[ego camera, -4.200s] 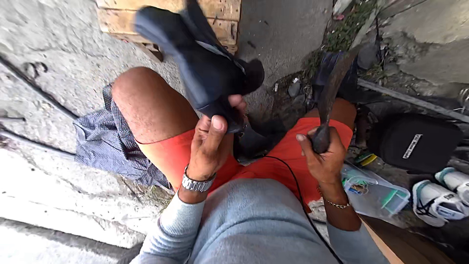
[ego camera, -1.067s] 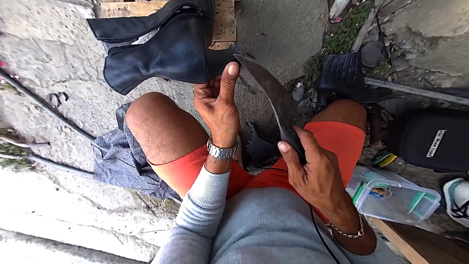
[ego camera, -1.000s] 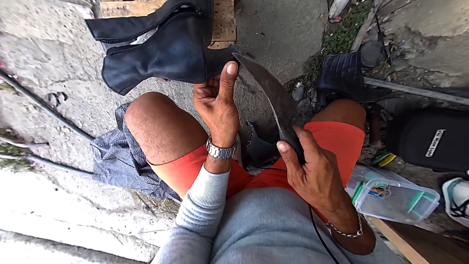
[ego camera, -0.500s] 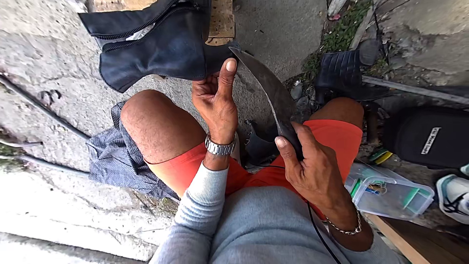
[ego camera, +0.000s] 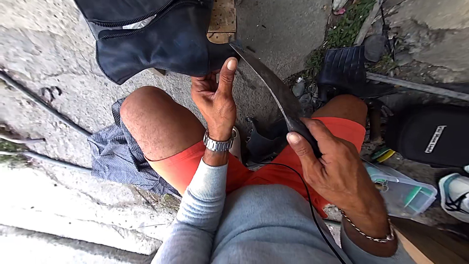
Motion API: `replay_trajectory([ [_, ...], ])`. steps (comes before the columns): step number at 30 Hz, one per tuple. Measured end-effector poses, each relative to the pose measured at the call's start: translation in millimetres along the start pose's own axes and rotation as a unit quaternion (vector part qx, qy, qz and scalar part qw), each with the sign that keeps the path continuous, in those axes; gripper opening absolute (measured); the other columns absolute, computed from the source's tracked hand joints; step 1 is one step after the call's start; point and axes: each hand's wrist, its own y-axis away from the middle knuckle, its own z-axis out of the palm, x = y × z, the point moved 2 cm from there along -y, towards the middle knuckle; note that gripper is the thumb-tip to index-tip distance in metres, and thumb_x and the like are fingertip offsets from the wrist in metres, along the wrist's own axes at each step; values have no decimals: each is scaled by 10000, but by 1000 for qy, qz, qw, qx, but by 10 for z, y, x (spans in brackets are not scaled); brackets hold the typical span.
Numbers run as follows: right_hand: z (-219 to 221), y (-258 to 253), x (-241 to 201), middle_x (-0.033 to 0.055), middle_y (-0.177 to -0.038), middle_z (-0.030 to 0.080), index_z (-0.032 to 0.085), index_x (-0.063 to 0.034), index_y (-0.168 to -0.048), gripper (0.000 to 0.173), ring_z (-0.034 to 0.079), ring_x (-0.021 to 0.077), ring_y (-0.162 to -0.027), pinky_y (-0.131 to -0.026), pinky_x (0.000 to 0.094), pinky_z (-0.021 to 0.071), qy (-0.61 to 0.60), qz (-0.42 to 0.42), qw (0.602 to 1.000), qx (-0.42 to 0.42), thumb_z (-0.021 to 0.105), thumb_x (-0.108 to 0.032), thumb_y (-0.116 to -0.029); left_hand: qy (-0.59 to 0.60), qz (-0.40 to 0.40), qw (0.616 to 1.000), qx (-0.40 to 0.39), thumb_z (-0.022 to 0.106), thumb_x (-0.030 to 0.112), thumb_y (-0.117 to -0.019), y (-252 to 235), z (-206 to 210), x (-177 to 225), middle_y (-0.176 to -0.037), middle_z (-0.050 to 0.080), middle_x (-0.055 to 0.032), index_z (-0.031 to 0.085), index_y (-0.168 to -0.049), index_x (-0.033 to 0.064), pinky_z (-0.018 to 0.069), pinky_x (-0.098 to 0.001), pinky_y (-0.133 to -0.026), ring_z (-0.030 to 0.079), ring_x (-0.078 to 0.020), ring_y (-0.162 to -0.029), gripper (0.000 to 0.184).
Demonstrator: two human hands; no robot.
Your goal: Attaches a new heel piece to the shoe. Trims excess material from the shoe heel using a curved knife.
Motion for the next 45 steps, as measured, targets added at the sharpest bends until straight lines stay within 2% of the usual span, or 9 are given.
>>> replay_trajectory([
  [4,-31,11,-10,10,-729,617,649,-76,-1280,483,552,118,-577,-492,335,440,21,-3,1000,0,450,-460,-1065,-9,-2,1000,-1,707,10,-948,21,-14,-42,-1009,716,-164,563,-1123,-28,581,-543,-990,722,-315,-1014,230],
  [7,1,13,-29,15,-732,627,650,-63,-1288,497,559,121,-578,-495,333,445,24,1,1000,-3,448,-459,-1067,-12,-6,1000,-10,692,18,-961,20,-32,-54,-999,706,-141,540,-1133,-13,576,-531,-995,720,-289,-1001,232],
  [12,-36,-40,-14,-18,-697,579,658,-110,-1238,470,539,109,-567,-478,331,423,23,8,999,-25,432,-483,-1062,-15,-11,999,-28,688,20,-965,6,-81,-76,-1038,704,-158,528,-1167,-29,576,-542,-1004,715,-307,-1037,262],
  [18,-39,-78,-28,-22,-682,571,657,-120,-1237,461,545,109,-559,-469,334,425,21,5,999,-32,431,-482,-1063,-30,-9,999,-34,684,31,-972,-17,-122,-93,-1047,706,-167,526,-1175,-42,569,-546,-1016,711,-316,-1055,268],
  [21,-49,-91,-20,-26,-683,567,662,-118,-1231,468,537,104,-558,-472,331,419,24,7,999,-36,429,-486,-1060,-38,-6,998,-41,689,37,-969,-27,-129,-96,-1040,707,-150,531,-1170,-35,579,-508,-996,710,-283,-1039,266],
  [26,-73,-120,-2,-53,-652,530,673,-141,-1196,450,501,82,-528,-453,312,395,17,9,999,-40,427,-492,-1056,-42,-4,998,-46,690,24,-965,-34,-132,-100,-1052,708,-168,528,-1173,-46,575,-494,-1003,709,-289,-1050,273],
  [34,-40,-126,2,-37,-661,542,668,-131,-1211,480,524,101,-543,-461,326,404,19,22,998,-47,408,-505,-1060,-56,8,997,-56,702,12,-950,-25,-110,-111,-1061,708,-160,539,-1169,-55,575,-457,-992,703,-262,-1058,281],
  [38,-15,-180,32,-37,-660,542,661,-159,-1182,467,537,114,-547,-461,347,417,19,34,997,-61,401,-526,-1057,-79,7,995,-60,708,3,-944,1,-82,-141,-1052,711,-138,541,-1157,-52,610,-408,-935,719,-227,-1014,277],
  [45,-34,-254,121,-75,-625,498,656,-212,-1109,426,506,78,-521,-450,321,398,-21,52,995,-87,399,-548,-1052,-101,18,992,-71,713,-14,-933,6,-90,-178,-1077,706,-143,529,-1165,-61,604,-408,-969,715,-228,-1047,299],
])
